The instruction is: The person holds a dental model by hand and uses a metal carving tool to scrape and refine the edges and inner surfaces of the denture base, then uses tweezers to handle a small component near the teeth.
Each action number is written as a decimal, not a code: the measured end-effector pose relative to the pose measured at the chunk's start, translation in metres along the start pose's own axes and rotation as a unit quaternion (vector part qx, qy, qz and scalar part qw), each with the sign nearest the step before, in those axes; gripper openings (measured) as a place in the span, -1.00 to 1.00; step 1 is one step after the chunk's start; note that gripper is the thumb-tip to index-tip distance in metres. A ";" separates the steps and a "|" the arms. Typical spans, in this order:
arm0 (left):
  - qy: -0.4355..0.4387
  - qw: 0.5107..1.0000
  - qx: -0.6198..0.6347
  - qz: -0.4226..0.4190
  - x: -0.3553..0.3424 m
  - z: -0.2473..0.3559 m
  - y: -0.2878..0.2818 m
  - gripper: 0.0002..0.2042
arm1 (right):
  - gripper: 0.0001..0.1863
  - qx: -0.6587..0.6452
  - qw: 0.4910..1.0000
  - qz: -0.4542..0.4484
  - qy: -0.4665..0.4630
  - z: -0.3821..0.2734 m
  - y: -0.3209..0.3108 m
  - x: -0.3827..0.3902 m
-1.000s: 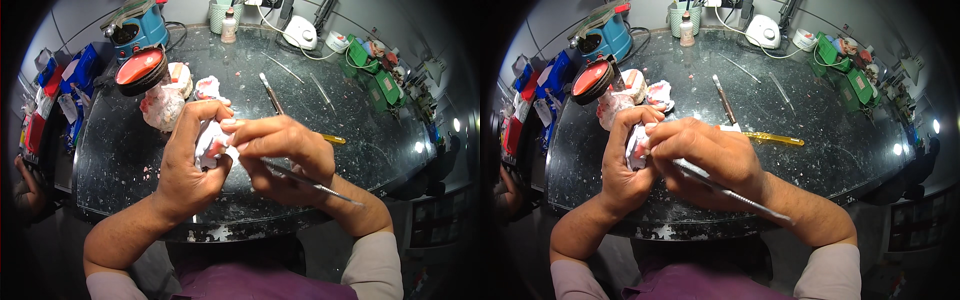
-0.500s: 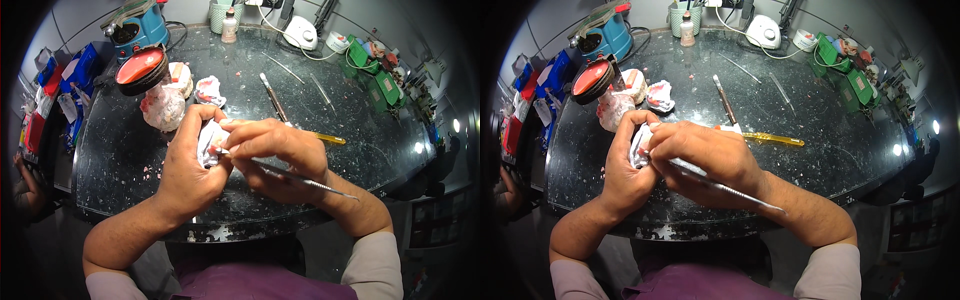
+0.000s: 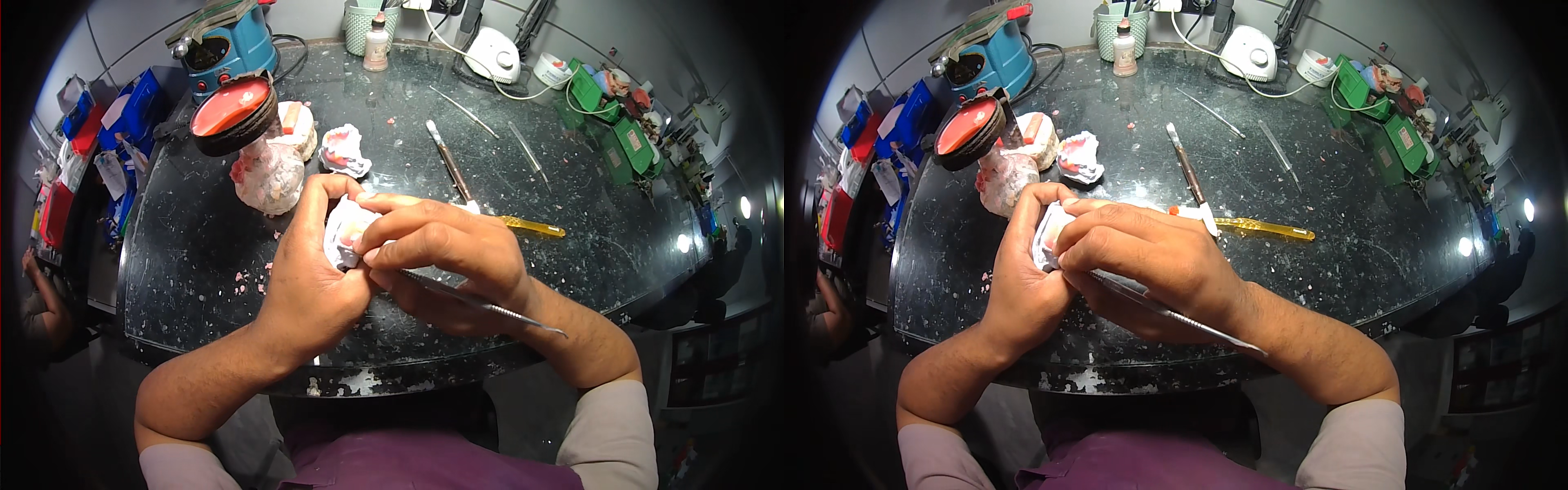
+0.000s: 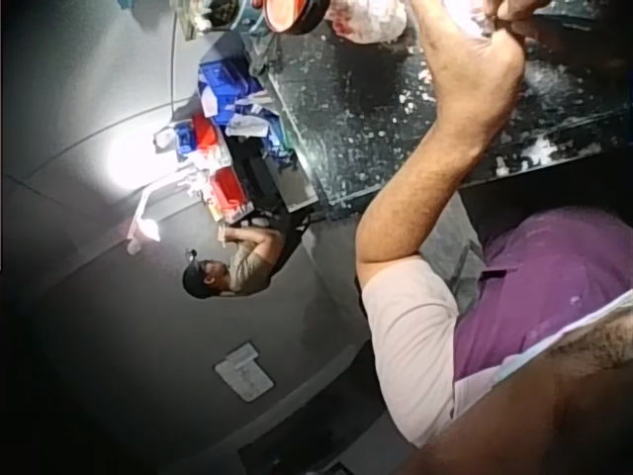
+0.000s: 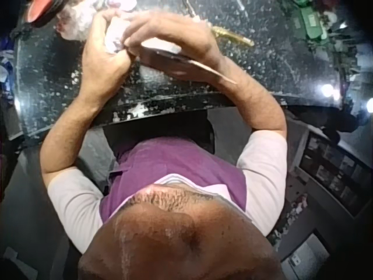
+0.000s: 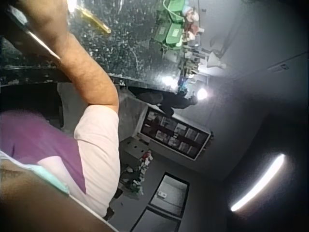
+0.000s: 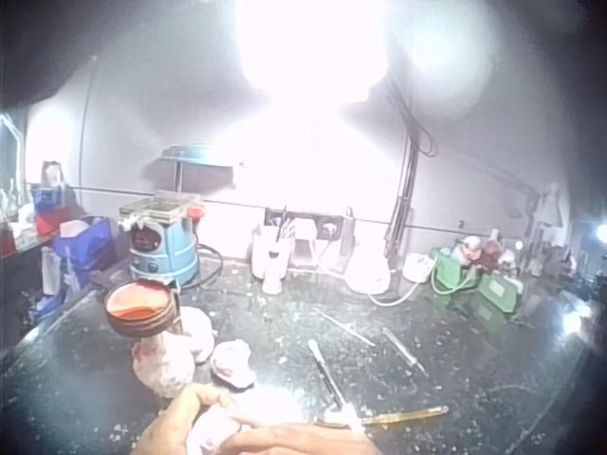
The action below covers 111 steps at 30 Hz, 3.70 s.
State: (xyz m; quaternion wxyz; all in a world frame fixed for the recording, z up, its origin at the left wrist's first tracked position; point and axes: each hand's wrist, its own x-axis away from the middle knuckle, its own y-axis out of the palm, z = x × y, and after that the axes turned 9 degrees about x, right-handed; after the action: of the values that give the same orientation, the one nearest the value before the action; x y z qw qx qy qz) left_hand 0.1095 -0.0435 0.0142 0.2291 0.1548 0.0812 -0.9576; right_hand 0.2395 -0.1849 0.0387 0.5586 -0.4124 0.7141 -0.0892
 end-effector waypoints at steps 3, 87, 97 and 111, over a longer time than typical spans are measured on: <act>-0.014 1.000 0.012 -0.019 0.000 0.004 -0.003 -0.58 | -0.75 -0.067 0.998 -0.020 0.009 0.004 -0.001 0.000; -0.173 0.911 0.367 -0.074 -0.007 0.006 -0.005 -0.66 | -0.46 0.234 0.854 0.122 0.449 0.149 -0.144 0.028; -0.184 0.912 0.365 -0.039 -0.005 0.003 -0.004 -0.33 | -0.69 0.337 0.771 -0.057 0.538 0.148 -0.144 0.043; -0.042 0.964 0.252 -0.077 -0.005 0.000 0.000 -0.45 | -0.79 0.307 0.796 -0.068 0.517 0.169 -0.144 0.064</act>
State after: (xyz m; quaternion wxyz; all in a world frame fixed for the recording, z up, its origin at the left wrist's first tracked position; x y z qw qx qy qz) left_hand 0.1133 -0.0418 0.0162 0.1111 0.1600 -0.1611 -0.9675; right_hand 0.4547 -0.2656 0.0158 0.1955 -0.1592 0.8023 -0.5411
